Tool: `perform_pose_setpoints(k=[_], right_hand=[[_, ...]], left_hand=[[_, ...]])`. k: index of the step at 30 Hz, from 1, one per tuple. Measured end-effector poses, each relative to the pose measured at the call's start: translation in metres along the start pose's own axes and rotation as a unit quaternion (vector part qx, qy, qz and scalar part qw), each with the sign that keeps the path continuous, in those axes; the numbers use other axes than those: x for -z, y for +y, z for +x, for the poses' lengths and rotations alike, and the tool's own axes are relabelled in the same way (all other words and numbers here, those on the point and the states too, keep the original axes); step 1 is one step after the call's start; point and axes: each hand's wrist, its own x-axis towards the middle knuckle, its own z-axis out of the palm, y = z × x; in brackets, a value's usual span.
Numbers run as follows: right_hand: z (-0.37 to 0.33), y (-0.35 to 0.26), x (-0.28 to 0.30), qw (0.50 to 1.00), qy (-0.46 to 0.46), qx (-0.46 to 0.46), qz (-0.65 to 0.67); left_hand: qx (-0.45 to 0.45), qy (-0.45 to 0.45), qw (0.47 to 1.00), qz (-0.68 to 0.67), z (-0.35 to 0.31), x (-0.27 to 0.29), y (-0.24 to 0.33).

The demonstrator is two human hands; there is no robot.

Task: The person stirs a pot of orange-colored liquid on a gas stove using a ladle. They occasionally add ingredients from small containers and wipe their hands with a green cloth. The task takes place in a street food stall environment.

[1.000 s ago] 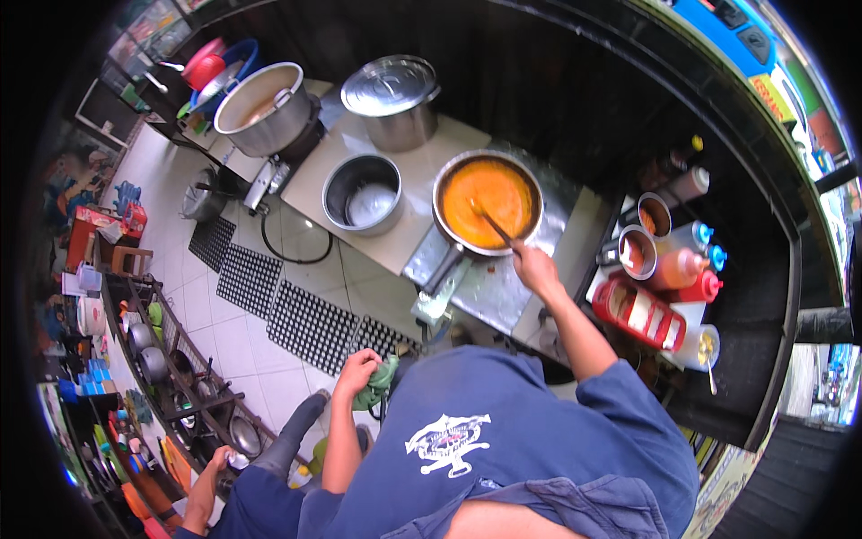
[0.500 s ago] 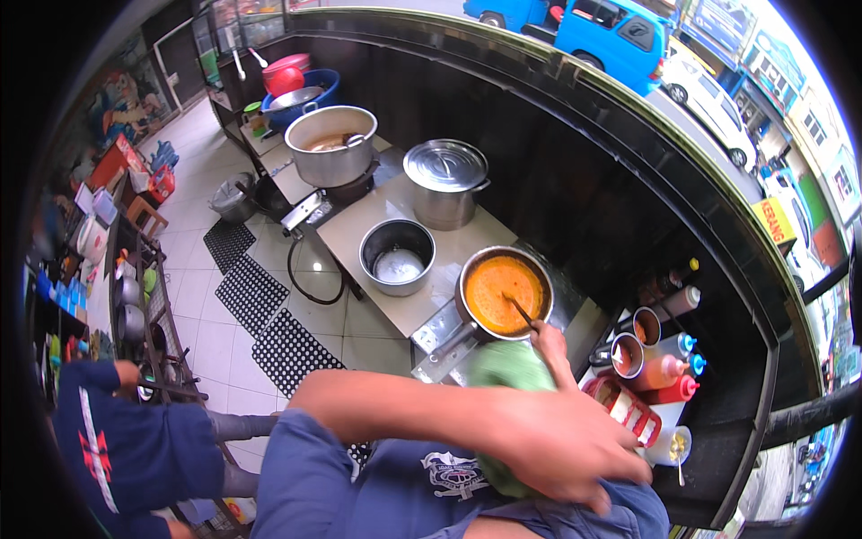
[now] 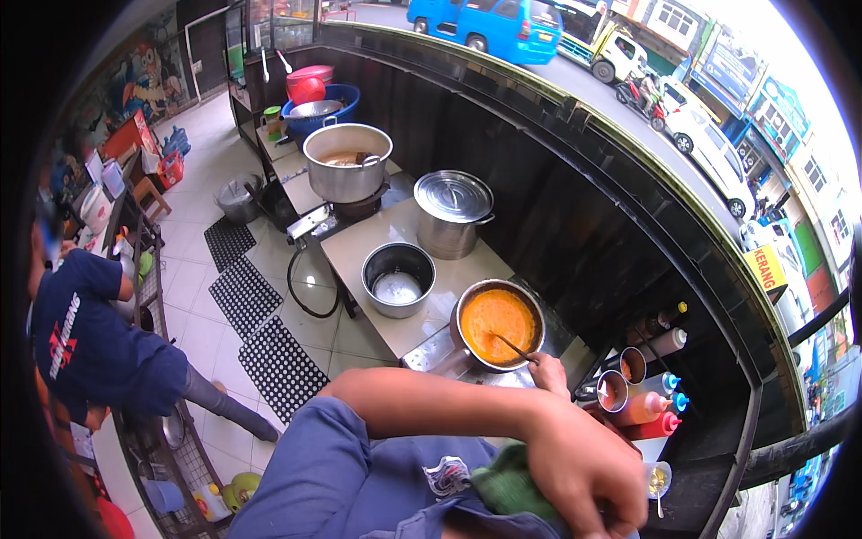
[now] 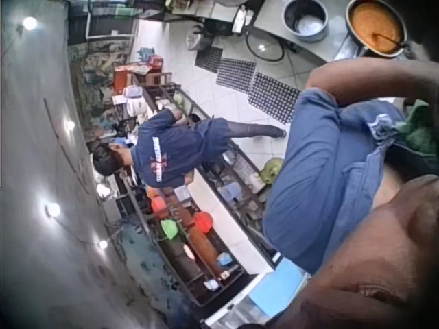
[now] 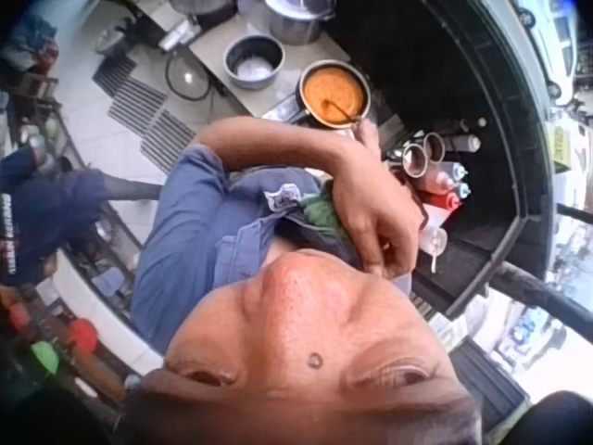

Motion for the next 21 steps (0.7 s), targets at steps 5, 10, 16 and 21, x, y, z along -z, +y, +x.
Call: perform_pose_setpoints(k=[5,10,16,21], right_hand=[[0.004,0.012,-0.001,1.0,-0.022,0.002,-0.003],[0.028,0.023,-0.049,0.999,-0.014,0.024,-0.014],[0.034,0.028,-0.065,0.993,0.052,-0.108,0.012],[-0.008,0.018,-0.034,0.996,-0.027,-0.086,-0.006]], left_hand=[[0.133,0.052,0.988,-0.065,-0.046,-0.01,-0.02],[0.284,0.123,0.943,-0.122,-0.118,-0.009,-0.051],[0.422,0.371,0.814,-0.15,-0.267,-0.108,-0.106],[0.521,0.644,0.533,-0.173,-0.359,-0.245,-0.122]])
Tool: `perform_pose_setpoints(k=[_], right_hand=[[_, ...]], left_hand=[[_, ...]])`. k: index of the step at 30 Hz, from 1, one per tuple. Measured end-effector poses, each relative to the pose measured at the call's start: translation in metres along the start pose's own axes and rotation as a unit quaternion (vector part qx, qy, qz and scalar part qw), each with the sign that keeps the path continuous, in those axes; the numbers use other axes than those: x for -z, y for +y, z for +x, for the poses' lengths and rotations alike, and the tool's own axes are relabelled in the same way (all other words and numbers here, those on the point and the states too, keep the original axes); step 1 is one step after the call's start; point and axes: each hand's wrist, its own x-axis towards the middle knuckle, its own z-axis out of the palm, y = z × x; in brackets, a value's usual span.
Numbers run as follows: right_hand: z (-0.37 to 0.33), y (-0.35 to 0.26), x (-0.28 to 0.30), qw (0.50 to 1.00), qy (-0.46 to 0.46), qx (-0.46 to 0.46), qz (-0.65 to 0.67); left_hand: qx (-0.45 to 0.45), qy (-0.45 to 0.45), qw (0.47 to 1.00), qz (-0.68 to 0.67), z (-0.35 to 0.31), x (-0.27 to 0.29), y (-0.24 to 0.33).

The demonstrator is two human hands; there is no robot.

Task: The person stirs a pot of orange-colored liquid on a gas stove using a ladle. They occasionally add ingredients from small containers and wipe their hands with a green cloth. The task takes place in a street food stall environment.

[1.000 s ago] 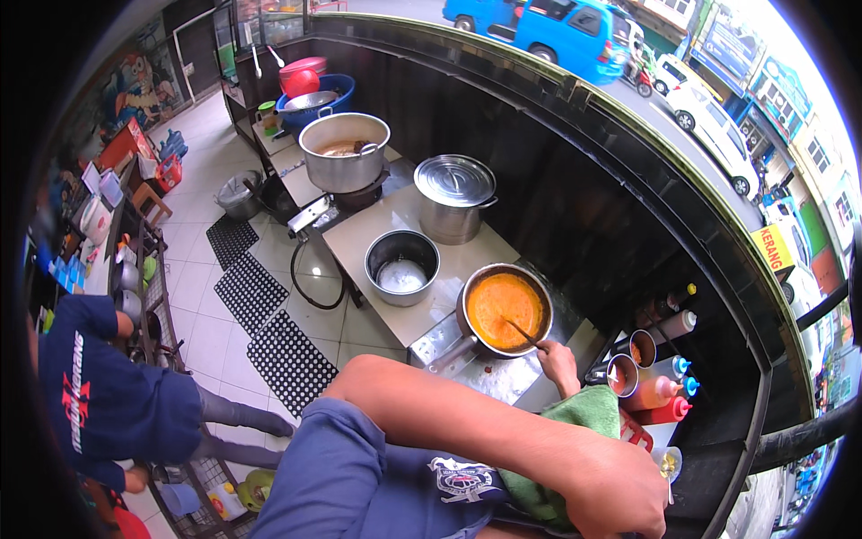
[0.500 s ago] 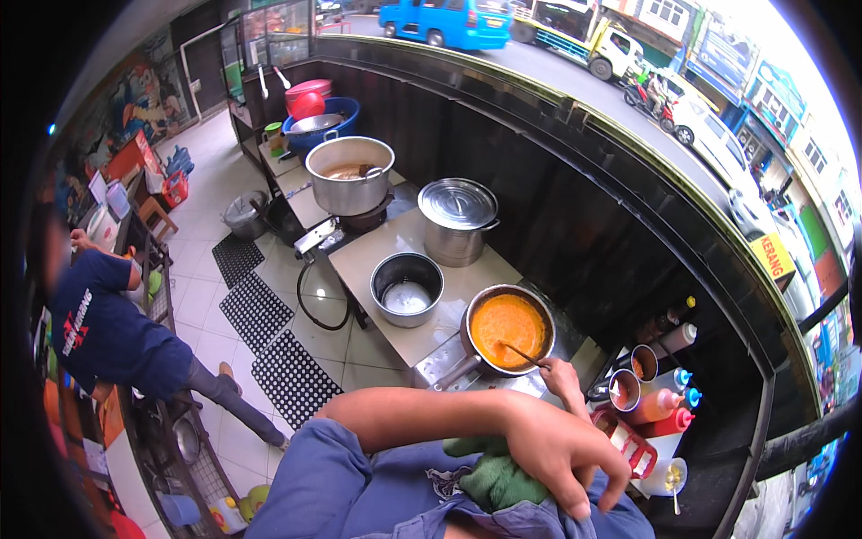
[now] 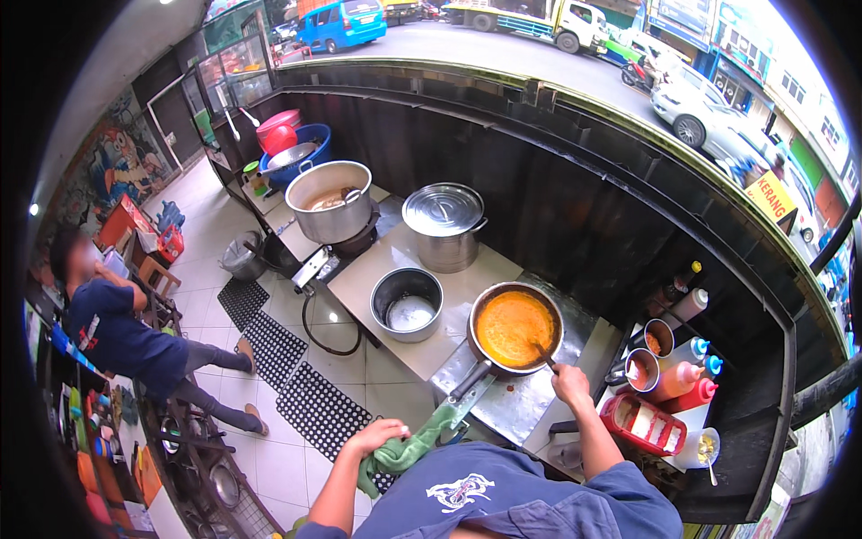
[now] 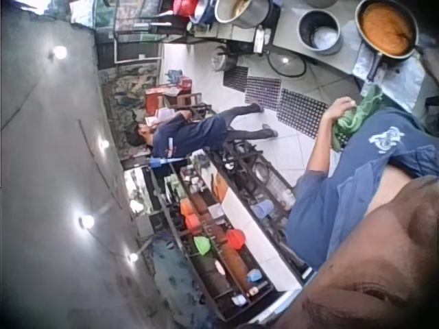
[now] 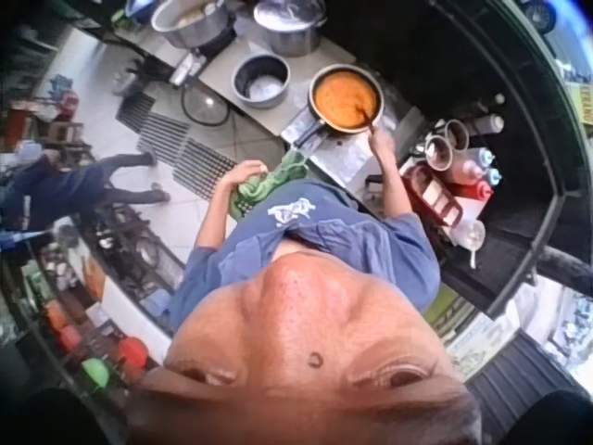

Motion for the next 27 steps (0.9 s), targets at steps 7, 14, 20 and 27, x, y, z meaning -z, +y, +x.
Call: perform_pose_setpoints(k=[7,14,20,27], right_hand=[[0.028,0.0,-0.05,0.999,-0.01,0.041,0.033],[0.036,-0.013,-0.051,0.998,0.052,-0.042,0.021],[-0.01,-0.015,-0.054,0.996,-0.029,0.003,0.086],[0.035,-0.017,-0.052,0.988,0.03,-0.073,0.134]], left_hand=[[0.162,0.27,0.899,0.305,0.033,0.005,-0.215],[0.16,0.143,0.964,0.154,0.028,0.005,-0.351],[0.174,0.164,0.96,0.146,0.029,0.006,-0.331],[0.171,0.169,0.958,0.153,0.029,0.011,-0.327]])
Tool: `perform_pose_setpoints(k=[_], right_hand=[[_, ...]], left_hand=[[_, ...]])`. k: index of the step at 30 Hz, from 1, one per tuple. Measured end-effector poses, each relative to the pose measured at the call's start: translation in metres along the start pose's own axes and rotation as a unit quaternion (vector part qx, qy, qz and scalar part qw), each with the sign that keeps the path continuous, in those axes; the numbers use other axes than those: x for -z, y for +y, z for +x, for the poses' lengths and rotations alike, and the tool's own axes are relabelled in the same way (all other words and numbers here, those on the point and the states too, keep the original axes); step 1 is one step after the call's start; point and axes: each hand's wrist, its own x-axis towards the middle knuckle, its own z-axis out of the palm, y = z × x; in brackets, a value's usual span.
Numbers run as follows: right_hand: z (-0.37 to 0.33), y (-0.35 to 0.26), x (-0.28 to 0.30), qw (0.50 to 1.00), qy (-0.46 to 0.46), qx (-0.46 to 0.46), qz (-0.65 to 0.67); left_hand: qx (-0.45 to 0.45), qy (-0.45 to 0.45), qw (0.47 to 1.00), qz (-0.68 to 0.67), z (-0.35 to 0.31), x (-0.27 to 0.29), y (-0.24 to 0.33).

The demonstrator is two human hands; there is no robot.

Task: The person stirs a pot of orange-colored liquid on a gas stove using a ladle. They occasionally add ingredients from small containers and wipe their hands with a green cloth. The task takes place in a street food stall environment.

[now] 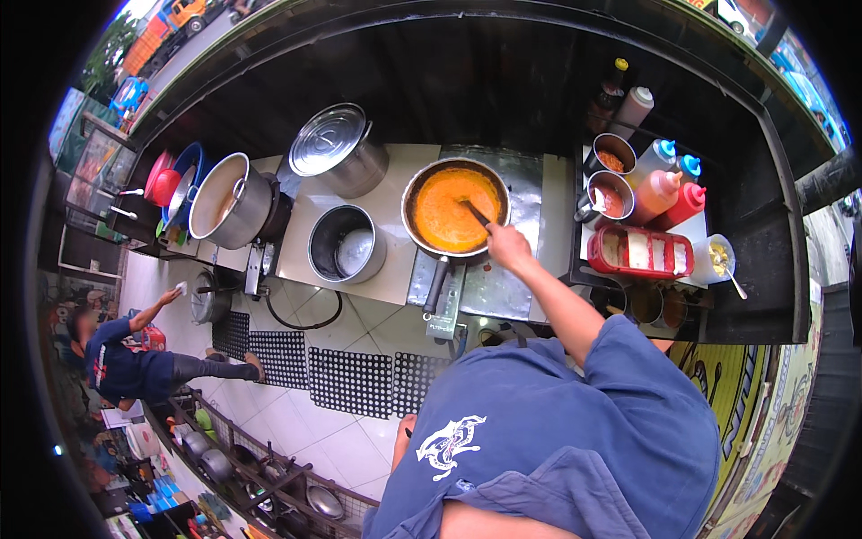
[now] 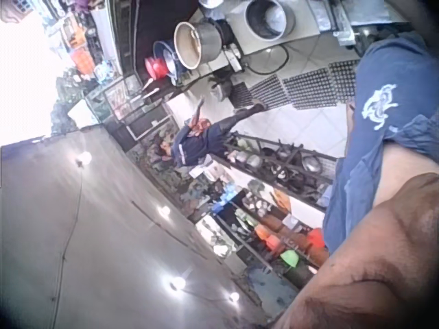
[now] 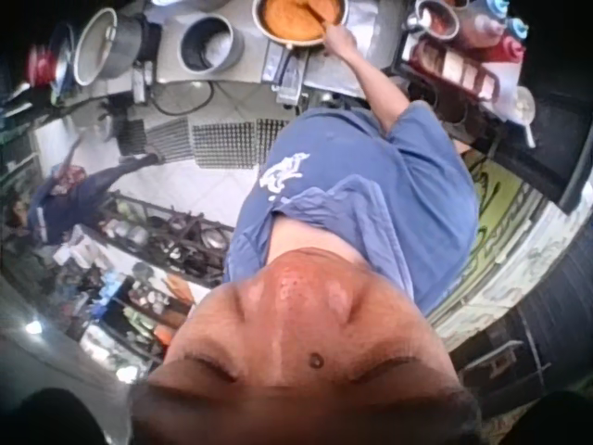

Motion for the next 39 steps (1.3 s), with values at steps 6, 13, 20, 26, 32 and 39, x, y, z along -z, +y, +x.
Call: perform_pose_setpoints(k=[6,13,20,26,32,39], right_hand=[[-0.039,0.01,0.069,0.986,-0.051,0.122,-0.1],[0.011,0.025,0.016,0.999,0.008,0.039,-0.036],[-0.04,0.02,-0.029,0.998,-0.012,0.056,-0.018],[-0.033,0.038,-0.011,0.998,0.035,0.031,-0.036],[-0.002,-0.002,-0.023,0.989,-0.008,0.077,0.123],[-0.053,0.021,0.009,0.985,-0.059,0.137,-0.089]], left_hand=[[0.033,0.013,0.998,-0.044,-0.005,0.001,0.014],[0.004,-0.002,1.0,0.016,0.004,0.004,0.012],[-0.005,-0.005,1.0,-0.001,-0.006,-0.001,0.018],[-0.051,-0.039,0.997,-0.041,-0.033,0.002,0.02],[-0.021,0.022,0.999,0.021,-0.051,0.013,0.063],[0.02,0.115,0.993,-0.024,-0.056,-0.005,0.067]])
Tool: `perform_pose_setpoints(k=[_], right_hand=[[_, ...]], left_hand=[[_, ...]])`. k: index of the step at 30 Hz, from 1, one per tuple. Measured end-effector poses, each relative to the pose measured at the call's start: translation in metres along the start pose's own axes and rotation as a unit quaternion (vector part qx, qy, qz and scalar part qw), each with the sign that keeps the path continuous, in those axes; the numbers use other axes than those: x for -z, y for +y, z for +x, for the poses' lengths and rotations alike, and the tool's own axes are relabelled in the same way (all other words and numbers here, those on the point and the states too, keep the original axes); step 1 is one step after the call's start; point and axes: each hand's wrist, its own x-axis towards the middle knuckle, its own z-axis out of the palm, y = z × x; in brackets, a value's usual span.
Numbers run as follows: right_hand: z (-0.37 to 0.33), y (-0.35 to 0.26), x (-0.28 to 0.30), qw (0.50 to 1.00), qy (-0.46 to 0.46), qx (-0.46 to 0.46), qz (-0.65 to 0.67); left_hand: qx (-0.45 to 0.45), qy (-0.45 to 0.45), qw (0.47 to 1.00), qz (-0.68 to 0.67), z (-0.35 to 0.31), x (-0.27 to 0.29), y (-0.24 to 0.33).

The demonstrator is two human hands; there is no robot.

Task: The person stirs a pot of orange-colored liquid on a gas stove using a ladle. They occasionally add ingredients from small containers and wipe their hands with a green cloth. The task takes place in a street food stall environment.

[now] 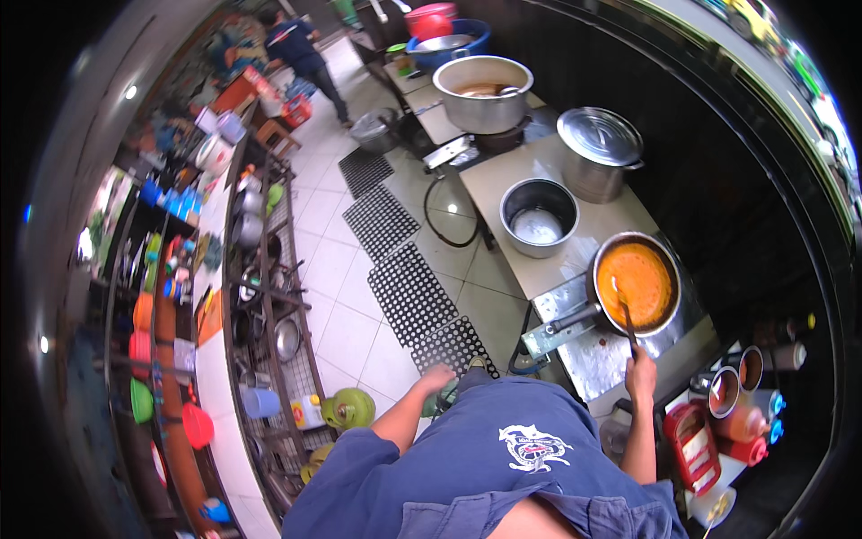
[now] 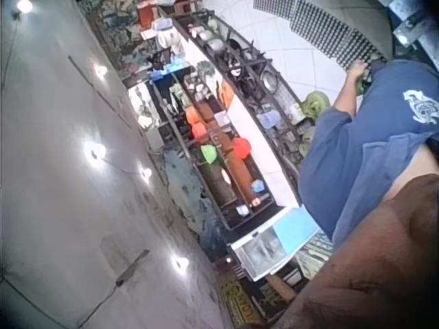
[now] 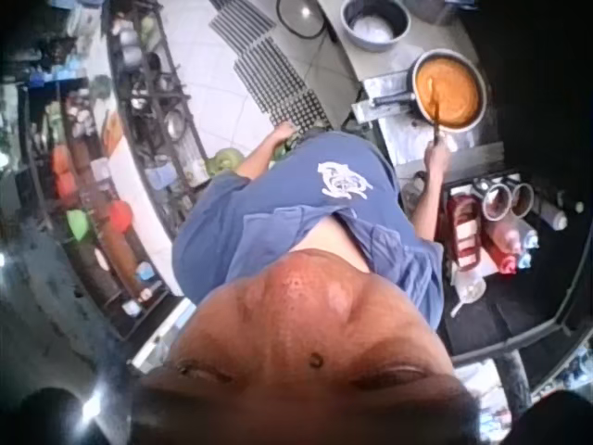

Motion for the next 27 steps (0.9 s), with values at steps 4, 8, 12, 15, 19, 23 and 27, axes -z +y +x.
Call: perform_pose_setpoints(k=[4,8,12,15,19,23,27], right_hand=[[0.018,0.034,-0.029,0.998,0.065,0.014,0.002],[0.034,0.023,-0.062,0.995,0.092,0.021,0.039],[0.01,-0.001,-0.063,0.998,0.018,0.001,0.059],[-0.003,0.004,-0.041,0.997,0.009,-0.073,0.008],[0.019,0.045,-0.041,0.992,0.063,-0.103,0.043],[0.038,0.019,-0.044,0.985,0.045,-0.105,0.132],[0.018,0.009,-0.063,0.986,-0.005,-0.086,0.143]], left_hand=[[-0.007,0.003,1.0,-0.018,0.003,-0.011,-0.028],[-0.009,-0.033,0.999,-0.01,0.008,-0.003,-0.012],[-0.036,-0.022,0.999,0.025,0.008,0.003,0.01],[-0.042,-0.01,0.999,-0.011,0.014,-0.001,0.002],[-0.093,-0.085,0.992,0.013,0.029,0.001,-0.028],[-0.064,-0.124,0.989,0.049,0.051,0.004,-0.049],[-0.056,-0.143,0.985,0.076,0.075,0.007,-0.048]])
